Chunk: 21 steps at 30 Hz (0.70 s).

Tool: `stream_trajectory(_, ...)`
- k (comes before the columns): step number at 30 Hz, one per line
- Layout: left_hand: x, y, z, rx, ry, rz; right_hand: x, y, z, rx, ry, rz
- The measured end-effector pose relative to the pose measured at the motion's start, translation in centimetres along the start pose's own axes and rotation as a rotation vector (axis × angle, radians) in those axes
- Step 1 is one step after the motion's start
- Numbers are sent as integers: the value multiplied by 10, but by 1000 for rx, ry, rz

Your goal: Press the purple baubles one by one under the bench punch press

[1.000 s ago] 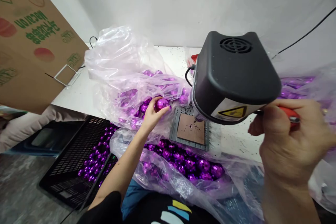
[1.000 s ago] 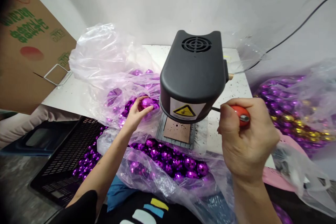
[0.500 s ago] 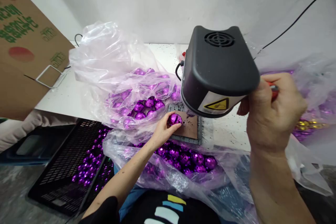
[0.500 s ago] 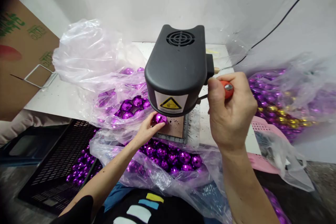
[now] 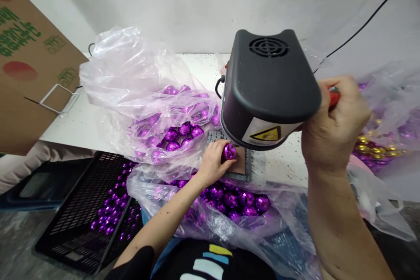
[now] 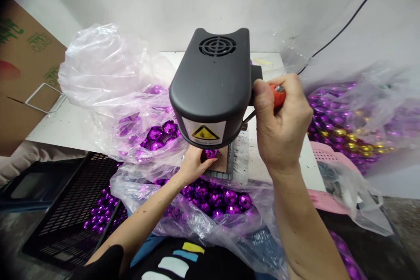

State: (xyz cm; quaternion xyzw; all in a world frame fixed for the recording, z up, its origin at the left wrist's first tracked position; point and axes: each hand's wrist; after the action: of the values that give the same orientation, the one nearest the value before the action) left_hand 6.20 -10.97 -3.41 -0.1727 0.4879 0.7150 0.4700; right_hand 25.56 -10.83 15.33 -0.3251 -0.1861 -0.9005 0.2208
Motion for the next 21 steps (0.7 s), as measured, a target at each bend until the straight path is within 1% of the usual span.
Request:
stream_trajectory(6, 2, -14, 3, -23, 66, 24, -1, 3, -1, 24, -37, -3)
stream_trajectory(8, 3, -15, 3, 2, 84, 10, 0, 3, 0, 29, -38, 5)
stream_trajectory(13, 0, -11, 2, 123, 114, -29, 0, 7, -2, 24, -41, 33)
stream_trajectory(16, -2, -8, 2, 145, 144, -65, 1, 14, -15, -42, -34, 7)
stream_trajectory(19, -1, -8, 2, 145, 166, -105, 2, 25, -39, -121, 9, -2)
stream_trajectory(21, 1, -10, 0, 139, 177, -133, 1, 32, -56, -125, 45, -2)
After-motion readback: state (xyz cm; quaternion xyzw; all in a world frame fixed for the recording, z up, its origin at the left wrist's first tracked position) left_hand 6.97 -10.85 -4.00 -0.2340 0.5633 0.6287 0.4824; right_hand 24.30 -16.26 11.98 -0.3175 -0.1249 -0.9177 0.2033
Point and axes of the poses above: each hand's wrist, its own z-axis towards the middle knuckle, its own y-axis out of the back of the hand, x = y × z, and after that the axes turned 13 degrees about -x, right-handed
